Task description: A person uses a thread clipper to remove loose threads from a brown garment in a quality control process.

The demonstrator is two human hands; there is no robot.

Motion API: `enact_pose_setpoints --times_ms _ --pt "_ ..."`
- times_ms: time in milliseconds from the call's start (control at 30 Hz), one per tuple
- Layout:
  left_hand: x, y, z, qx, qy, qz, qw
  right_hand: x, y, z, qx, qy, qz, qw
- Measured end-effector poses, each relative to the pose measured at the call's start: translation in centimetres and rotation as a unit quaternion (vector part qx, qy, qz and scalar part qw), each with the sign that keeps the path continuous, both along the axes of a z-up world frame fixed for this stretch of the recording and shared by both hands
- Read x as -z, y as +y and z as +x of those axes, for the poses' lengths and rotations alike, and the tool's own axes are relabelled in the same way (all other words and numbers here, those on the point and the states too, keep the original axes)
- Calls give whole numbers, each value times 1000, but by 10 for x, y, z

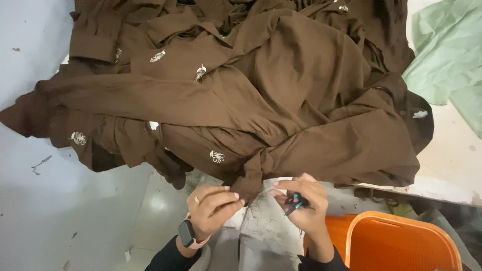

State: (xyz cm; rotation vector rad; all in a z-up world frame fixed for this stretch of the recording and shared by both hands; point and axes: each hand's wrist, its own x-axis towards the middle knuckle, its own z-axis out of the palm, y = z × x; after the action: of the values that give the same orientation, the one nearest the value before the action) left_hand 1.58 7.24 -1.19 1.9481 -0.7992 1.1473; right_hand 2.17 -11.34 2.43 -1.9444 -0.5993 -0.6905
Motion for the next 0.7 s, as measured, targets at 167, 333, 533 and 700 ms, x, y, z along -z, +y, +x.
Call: enact_pose_setpoints --times_ms 167,333,533,700 --pt "1 -2 -1 30 -92 95 991 -11 11 -3 -46 68 28 996" --pt "-26 -5 0 9 -110 171 979 -15 6 -7 -109 165 49 979" --pt "-26 2 5 50 -126 184 974 -33 -8 -21 -35 156 -16 987" --pt "-32 -1 10 43 -194 195 960 -35 -6 -32 127 163 -227 952"
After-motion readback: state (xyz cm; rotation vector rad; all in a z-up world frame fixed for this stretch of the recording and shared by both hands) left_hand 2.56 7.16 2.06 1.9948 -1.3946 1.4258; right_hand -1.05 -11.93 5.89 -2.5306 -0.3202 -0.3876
